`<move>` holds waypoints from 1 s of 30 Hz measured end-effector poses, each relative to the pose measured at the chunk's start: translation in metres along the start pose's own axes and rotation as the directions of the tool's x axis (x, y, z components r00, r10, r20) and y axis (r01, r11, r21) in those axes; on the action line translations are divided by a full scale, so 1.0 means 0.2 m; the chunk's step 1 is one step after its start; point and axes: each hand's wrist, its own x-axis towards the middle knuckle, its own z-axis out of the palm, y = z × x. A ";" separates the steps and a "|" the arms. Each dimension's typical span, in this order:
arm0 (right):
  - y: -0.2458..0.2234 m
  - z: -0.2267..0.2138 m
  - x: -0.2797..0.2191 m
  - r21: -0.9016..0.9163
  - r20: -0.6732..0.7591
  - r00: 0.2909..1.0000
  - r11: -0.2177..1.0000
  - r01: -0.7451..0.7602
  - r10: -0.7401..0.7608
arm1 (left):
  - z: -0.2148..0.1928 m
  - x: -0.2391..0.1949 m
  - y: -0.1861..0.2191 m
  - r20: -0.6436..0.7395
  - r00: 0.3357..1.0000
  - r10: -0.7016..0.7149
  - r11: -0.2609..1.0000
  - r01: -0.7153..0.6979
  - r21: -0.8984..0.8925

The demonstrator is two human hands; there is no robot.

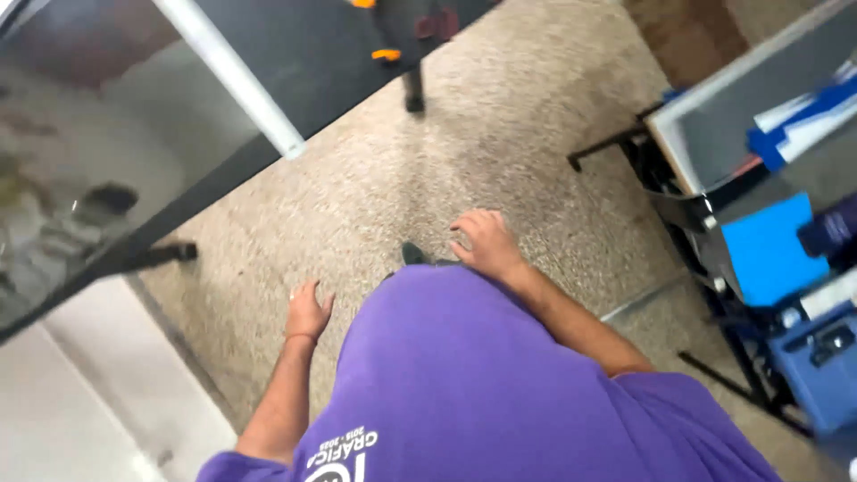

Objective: Measuring, marking, cutting, and rolling a sheet of vinyl on a workbench in a print shop.

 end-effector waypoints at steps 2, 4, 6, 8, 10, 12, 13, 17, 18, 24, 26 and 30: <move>-0.04 0.07 0.18 -0.077 0.058 0.998 0.997 0.020 -0.016 | -0.07 0.00 -0.08 -0.066 0.998 -0.014 1.000 0.014 -0.006; -0.13 0.11 0.37 -0.068 0.104 0.992 0.995 0.079 -0.072 | -0.14 -0.05 -0.11 -0.128 0.991 -0.048 0.996 0.039 -0.075; -0.19 0.15 0.57 -0.066 0.141 0.983 0.990 0.123 -0.113 | -0.13 -0.06 -0.13 -0.188 0.980 -0.070 0.989 0.043 -0.139; -0.25 0.20 0.78 -0.133 0.163 0.975 0.976 0.172 -0.150 | -0.06 -0.06 -0.14 -0.287 0.955 -0.070 0.985 0.021 -0.172; -0.31 0.25 1.03 -0.145 0.191 0.965 0.967 0.211 -0.182 | -0.11 -0.04 -0.03 -0.278 0.953 -0.123 0.970 0.056 -0.236; -0.38 0.32 1.33 -0.156 0.207 0.954 0.955 0.251 -0.217 | -0.17 0.03 0.03 -0.281 0.945 -0.168 0.952 0.082 -0.294; -0.41 0.37 1.51 -0.115 0.249 0.955 0.974 0.193 -0.160 | -0.19 0.08 0.05 -0.307 0.943 -0.125 0.968 0.049 -0.245; -0.27 0.77 2.27 -0.109 0.276 0.961 0.992 0.067 -0.034 | -0.30 0.34 0.01 -0.404 0.913 -0.059 0.997 0.036 -0.064; -0.31 0.78 2.42 -0.095 0.285 0.956 0.990 0.101 -0.070 | -0.36 0.40 0.00 -0.420 0.903 -0.089 0.996 0.069 -0.062; -0.37 0.87 2.98 -0.178 0.276 0.961 0.983 0.034 0.017 | -0.78 0.76 -0.07 -0.481 0.846 -0.228 0.974 0.195 -0.118; -0.19 1.06 3.05 -0.182 0.273 0.956 0.981 -0.061 0.110 | -0.88 0.84 -0.07 -0.361 0.880 -0.308 0.950 0.304 -0.068; -0.25 0.89 3.04 -0.192 0.322 0.939 0.980 -0.058 0.119 | -1.09 0.97 -0.10 -0.212 0.911 -0.354 0.930 0.367 0.026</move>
